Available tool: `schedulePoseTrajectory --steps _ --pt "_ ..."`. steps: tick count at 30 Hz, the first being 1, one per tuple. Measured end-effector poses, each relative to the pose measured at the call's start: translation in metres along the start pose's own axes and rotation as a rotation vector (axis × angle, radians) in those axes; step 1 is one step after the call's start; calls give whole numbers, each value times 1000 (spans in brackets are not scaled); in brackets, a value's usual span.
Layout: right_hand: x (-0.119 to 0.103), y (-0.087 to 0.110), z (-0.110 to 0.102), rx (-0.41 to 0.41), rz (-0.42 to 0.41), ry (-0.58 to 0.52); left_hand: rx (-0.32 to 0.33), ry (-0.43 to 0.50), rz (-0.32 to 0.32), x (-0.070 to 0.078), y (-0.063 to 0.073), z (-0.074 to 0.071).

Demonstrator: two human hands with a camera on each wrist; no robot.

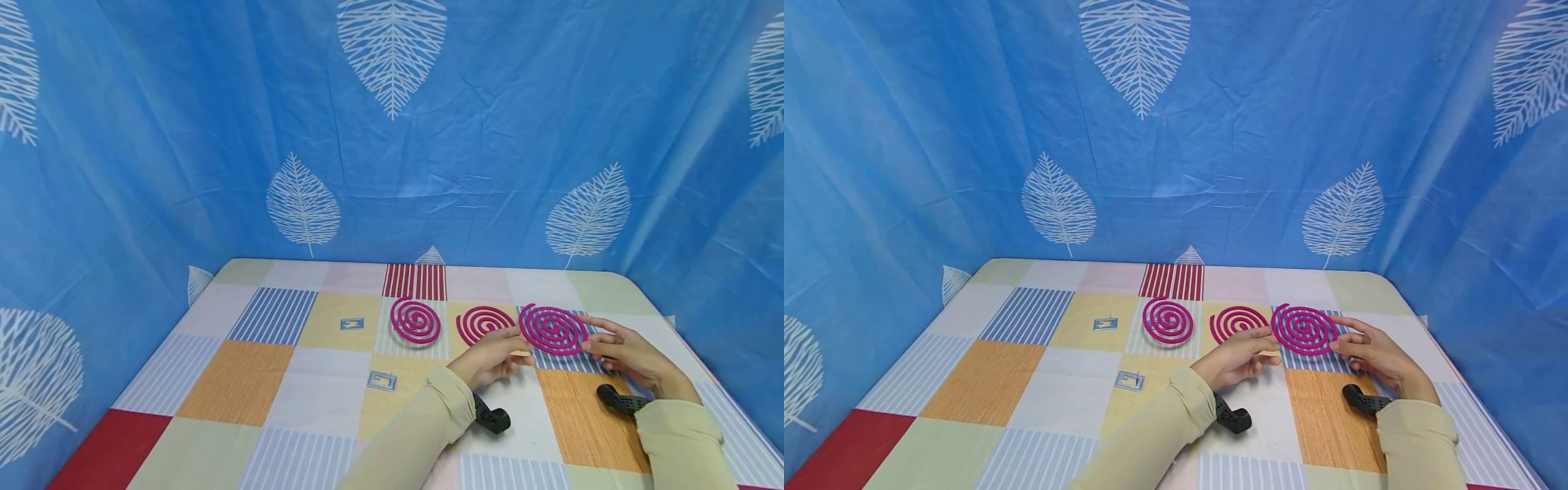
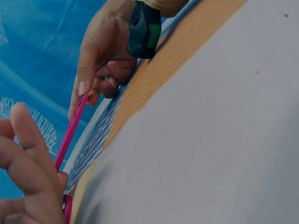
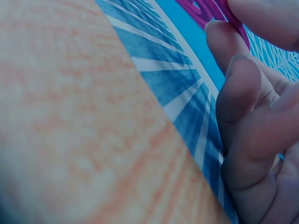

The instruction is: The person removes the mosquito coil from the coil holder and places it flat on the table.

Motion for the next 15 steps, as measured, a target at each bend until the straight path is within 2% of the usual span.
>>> schedulePoseTrajectory --steps 9,15 --pt "0 -2 0 -3 30 18 -31 37 -44 1 -3 -2" --pt "1 -1 0 -6 29 -13 -40 52 -57 1 -4 -2"
Point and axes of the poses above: each hand's wrist, its own y-axis away from the middle knuckle, its own z-axis out of the palm, x = y × z, the point moved 2 cm from there along -y, towards the middle knuckle, and after that the axes turned 1 degree about -z, right-handed, at the moved point
